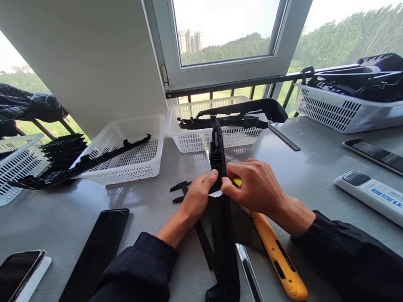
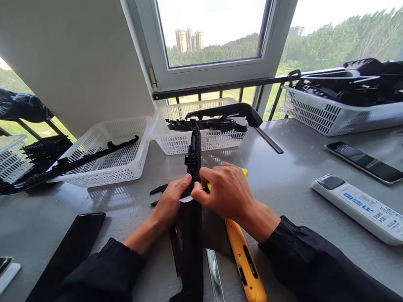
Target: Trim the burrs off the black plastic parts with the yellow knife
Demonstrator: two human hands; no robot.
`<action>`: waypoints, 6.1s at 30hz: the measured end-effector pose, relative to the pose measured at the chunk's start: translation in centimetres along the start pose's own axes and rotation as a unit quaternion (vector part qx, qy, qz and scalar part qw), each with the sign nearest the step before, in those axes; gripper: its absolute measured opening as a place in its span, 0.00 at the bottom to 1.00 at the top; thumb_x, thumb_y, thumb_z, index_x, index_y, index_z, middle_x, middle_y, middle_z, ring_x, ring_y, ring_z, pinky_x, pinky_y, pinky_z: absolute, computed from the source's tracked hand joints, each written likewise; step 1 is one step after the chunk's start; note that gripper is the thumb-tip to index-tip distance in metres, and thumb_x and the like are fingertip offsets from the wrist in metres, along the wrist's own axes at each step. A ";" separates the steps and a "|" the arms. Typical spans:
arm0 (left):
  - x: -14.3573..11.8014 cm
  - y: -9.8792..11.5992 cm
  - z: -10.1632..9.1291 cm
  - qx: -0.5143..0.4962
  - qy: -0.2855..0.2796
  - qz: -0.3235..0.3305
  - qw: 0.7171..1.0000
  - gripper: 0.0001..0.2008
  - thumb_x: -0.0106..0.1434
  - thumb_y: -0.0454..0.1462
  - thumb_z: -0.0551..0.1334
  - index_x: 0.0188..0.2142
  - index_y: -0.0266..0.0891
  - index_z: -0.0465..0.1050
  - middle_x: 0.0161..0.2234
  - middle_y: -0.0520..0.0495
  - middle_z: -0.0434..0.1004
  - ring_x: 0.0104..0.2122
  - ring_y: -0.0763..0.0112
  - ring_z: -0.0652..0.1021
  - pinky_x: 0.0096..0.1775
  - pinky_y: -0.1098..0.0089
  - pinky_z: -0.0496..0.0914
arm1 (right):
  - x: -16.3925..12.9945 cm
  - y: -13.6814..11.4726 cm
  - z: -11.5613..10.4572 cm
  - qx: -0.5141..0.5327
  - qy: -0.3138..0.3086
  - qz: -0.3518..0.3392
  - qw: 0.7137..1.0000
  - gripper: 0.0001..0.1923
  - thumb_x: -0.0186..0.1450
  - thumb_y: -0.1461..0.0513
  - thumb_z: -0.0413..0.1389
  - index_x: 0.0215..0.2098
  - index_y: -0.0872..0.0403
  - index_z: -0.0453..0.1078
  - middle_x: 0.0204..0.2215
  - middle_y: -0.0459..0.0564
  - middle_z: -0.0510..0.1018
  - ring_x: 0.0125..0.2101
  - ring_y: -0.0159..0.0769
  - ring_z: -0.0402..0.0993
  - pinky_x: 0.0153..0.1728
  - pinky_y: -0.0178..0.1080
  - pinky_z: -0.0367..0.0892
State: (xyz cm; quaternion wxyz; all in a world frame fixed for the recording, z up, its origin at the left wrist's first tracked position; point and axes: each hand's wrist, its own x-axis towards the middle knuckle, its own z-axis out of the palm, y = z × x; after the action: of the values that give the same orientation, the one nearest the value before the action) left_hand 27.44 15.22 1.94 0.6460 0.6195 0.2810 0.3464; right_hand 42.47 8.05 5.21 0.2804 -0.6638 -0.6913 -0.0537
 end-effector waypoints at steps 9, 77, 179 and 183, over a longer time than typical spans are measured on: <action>-0.2 0.5 -0.1 0.021 -0.023 -0.007 1.000 0.27 0.62 0.60 0.63 0.27 0.38 0.72 0.26 0.52 0.67 0.30 0.69 0.65 0.36 0.68 0.61 | 0.2 -0.2 -0.7 -0.020 -0.028 0.008 0.999 0.14 0.62 0.56 0.50 0.21 0.52 0.60 0.17 0.43 0.66 0.21 0.30 0.50 0.33 0.39 0.48; -0.2 0.5 0.4 0.026 0.125 0.067 0.989 0.17 0.68 0.51 0.59 0.38 0.40 0.71 0.31 0.52 0.71 0.32 0.68 0.71 0.39 0.69 0.67 | -0.3 -1.0 -0.2 -0.043 -0.107 -0.018 0.993 0.15 0.66 0.58 0.50 0.22 0.54 0.65 0.18 0.43 0.62 0.23 0.29 0.48 0.31 0.40 0.41; 0.8 -0.8 -0.7 -0.194 0.315 0.064 0.927 0.15 0.64 0.51 0.61 0.35 0.43 0.66 0.25 0.54 0.74 0.17 0.73 0.73 0.19 0.74 0.65 | 0.2 -0.9 -0.4 -0.084 -0.180 0.038 0.979 0.22 0.69 0.53 0.50 0.21 0.53 0.71 0.18 0.46 0.69 0.22 0.29 0.46 0.30 0.41 0.38; 0.7 -0.7 -0.6 -0.191 0.316 0.059 0.927 0.17 0.63 0.52 0.61 0.34 0.42 0.66 0.24 0.54 0.74 0.17 0.73 0.73 0.18 0.74 0.65 | 0.1 -0.9 -0.7 -0.081 -0.182 0.029 0.979 0.18 0.66 0.55 0.53 0.21 0.53 0.72 0.18 0.45 0.69 0.22 0.28 0.47 0.30 0.40 0.39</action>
State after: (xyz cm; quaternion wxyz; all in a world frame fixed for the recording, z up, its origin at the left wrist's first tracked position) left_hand 27.46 16.20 1.29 0.6079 0.3581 0.3623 0.6091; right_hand 41.79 7.77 6.12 0.0965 -0.7025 -0.7048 0.0206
